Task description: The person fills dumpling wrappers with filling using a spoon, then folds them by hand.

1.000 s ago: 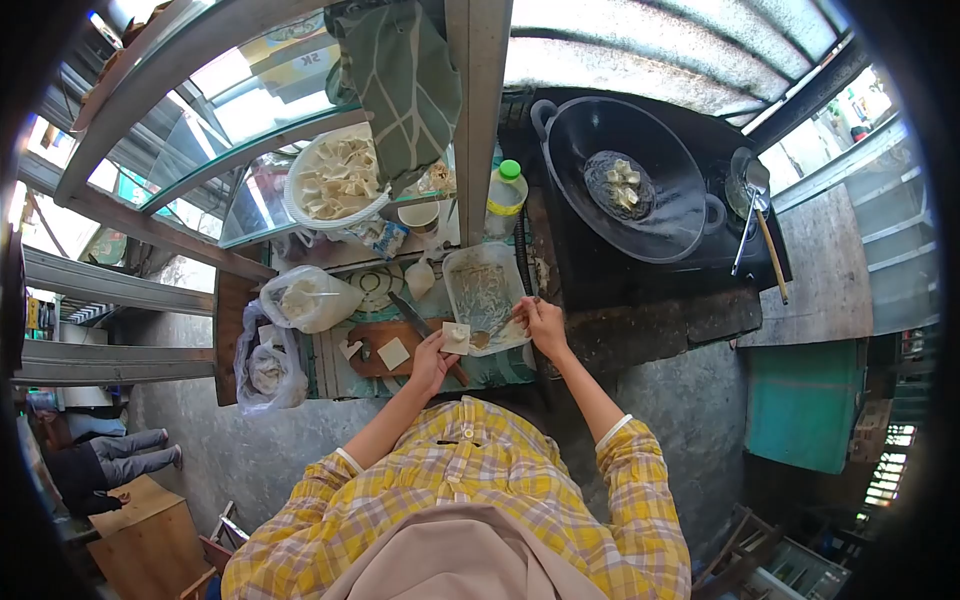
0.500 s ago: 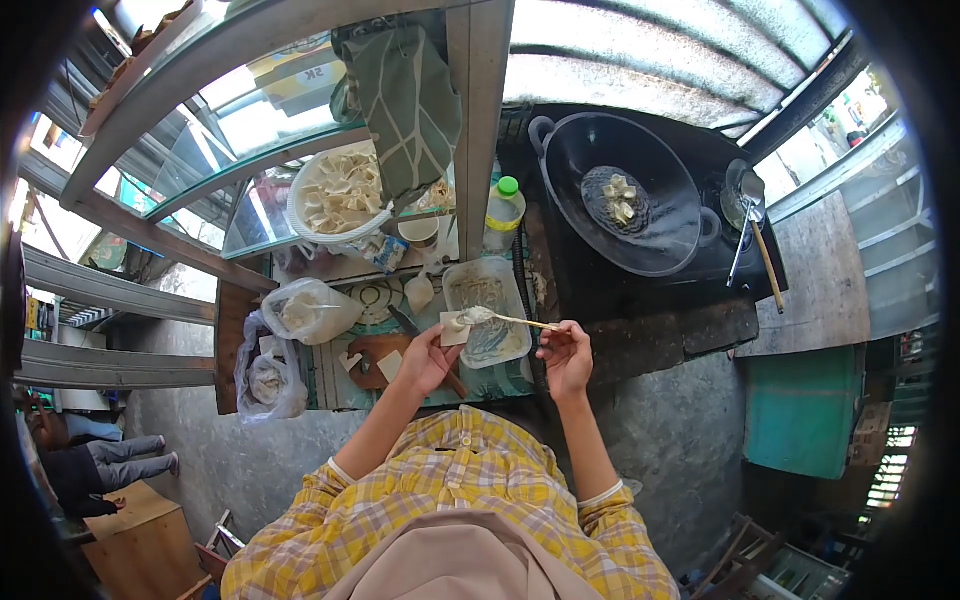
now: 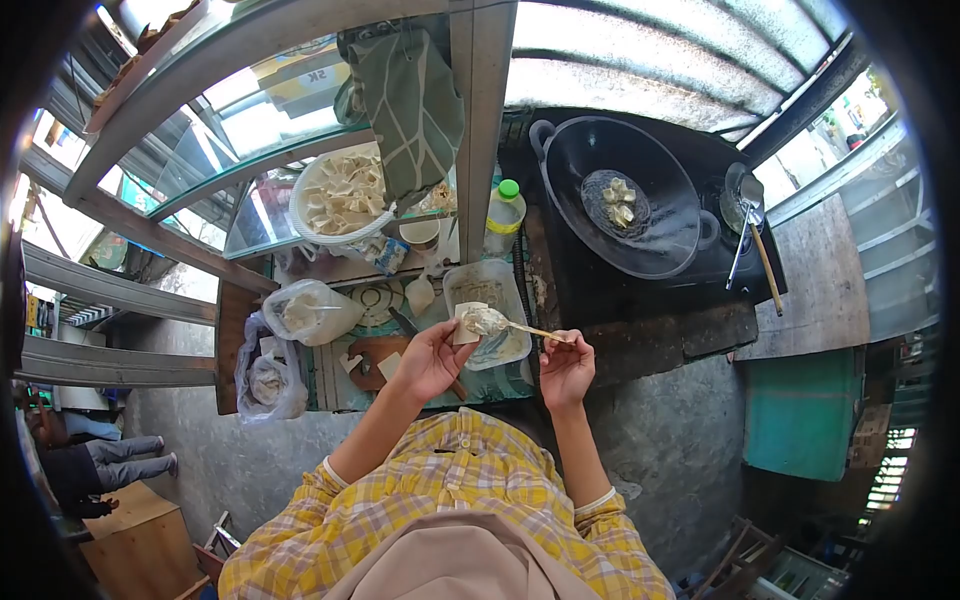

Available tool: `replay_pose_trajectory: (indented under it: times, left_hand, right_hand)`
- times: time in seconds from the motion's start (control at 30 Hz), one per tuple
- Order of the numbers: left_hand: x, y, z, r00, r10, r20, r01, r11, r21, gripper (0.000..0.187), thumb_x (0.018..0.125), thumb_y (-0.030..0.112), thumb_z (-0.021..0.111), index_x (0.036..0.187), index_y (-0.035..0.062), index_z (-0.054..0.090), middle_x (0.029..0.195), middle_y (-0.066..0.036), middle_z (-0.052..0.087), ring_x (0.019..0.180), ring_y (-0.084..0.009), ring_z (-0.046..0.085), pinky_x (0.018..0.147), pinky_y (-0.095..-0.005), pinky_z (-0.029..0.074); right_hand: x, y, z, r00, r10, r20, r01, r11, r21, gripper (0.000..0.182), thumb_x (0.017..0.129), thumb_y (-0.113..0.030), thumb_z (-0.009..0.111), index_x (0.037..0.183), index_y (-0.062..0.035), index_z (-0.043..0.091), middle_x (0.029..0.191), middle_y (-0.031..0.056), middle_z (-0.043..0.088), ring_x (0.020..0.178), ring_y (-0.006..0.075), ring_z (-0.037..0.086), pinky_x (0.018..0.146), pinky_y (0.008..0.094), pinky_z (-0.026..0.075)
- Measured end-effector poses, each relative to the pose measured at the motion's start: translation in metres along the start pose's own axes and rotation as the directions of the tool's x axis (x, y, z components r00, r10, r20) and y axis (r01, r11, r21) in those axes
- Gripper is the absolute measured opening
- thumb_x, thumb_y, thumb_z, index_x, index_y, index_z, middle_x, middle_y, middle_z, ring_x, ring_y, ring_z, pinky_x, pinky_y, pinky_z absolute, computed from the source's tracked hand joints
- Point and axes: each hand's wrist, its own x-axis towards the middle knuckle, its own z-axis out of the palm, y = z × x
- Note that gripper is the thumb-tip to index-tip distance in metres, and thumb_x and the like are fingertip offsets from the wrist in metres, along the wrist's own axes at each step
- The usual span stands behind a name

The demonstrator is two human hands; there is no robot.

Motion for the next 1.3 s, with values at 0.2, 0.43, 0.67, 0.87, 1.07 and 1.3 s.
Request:
replay_pose_trajectory:
  times: [0.2,0.43,0.67,0.87,1.07,1.3]
  left_hand:
    - [-0.008,-0.004,0.005,0.999,-0.031,0.042,0.033,0.999,-0.034,0.025,0.092,0.012,0.044,0.106,-0.0079,0.049,0.105,-0.019,0.059,0.094,-0.0279,0.062,0.084,-0.0342,0.055]
    - [-0.011,-0.008,0.003,0.993,-0.072,0.095,0.080,0.993,-0.082,0.024,0.093,0.011,0.043,0.107,-0.0072,0.049,0.107,-0.019,0.058,0.099,-0.0284,0.060,0.087,-0.0363,0.053]
    - [-0.006,-0.012,-0.008,0.999,-0.014,0.043,0.015,1.000,-0.016,0.028,0.094,0.013,0.041,0.112,-0.0077,0.047,0.111,-0.019,0.056,0.103,-0.0295,0.058,0.087,-0.0354,0.052]
    - [-0.014,0.008,-0.018,0.963,0.267,-0.033,-0.259,0.953,0.159,0.028,0.093,0.014,0.044,0.114,-0.0049,0.050,0.107,-0.015,0.060,0.102,-0.0255,0.060,0.086,-0.0335,0.052]
    - [-0.012,0.018,-0.038,0.911,0.411,-0.034,-0.361,0.835,0.414,0.027,0.092,0.017,0.047,0.113,0.0009,0.053,0.110,-0.012,0.061,0.102,-0.0218,0.060,0.084,-0.0320,0.050]
    - [-0.010,-0.002,-0.011,0.957,0.291,0.015,-0.278,0.899,0.338,0.028,0.092,0.017,0.045,0.113,-0.0009,0.052,0.110,-0.010,0.059,0.103,-0.0208,0.058,0.089,-0.0351,0.048]
  right_hand:
    - [-0.003,-0.003,-0.002,1.000,-0.015,0.007,0.015,1.000,0.012,0.020,0.091,-0.021,0.037,0.077,-0.0105,0.046,0.078,0.0021,0.054,0.072,0.0148,0.052,0.056,0.0273,0.046]
    - [-0.006,-0.006,-0.004,0.999,-0.045,0.027,0.044,0.999,0.018,0.019,0.091,-0.021,0.038,0.077,-0.0104,0.045,0.078,0.0026,0.053,0.072,0.0153,0.052,0.056,0.0277,0.046]
    - [-0.005,-0.011,-0.006,0.996,-0.093,0.016,0.094,0.995,-0.039,0.019,0.090,-0.021,0.039,0.077,-0.0099,0.045,0.078,0.0037,0.053,0.073,0.0153,0.053,0.056,0.0277,0.046]
    - [-0.001,-0.007,-0.036,0.986,-0.165,-0.029,0.153,0.958,-0.243,0.019,0.090,-0.022,0.040,0.082,-0.0085,0.051,0.084,0.0056,0.057,0.078,0.0166,0.055,0.062,0.0287,0.047]
    - [-0.007,0.026,-0.047,0.858,0.154,0.490,0.513,-0.291,-0.807,0.028,0.083,-0.012,0.051,0.110,-0.0081,0.056,0.101,0.0096,0.058,0.093,0.0280,0.054,0.083,0.0373,0.042]
    - [-0.014,0.044,0.019,0.904,0.071,0.421,0.392,0.253,-0.885,0.060,0.080,-0.007,0.060,0.135,-0.0094,0.036,0.125,0.0125,0.050,0.106,0.0222,0.051,0.091,0.0333,0.039]
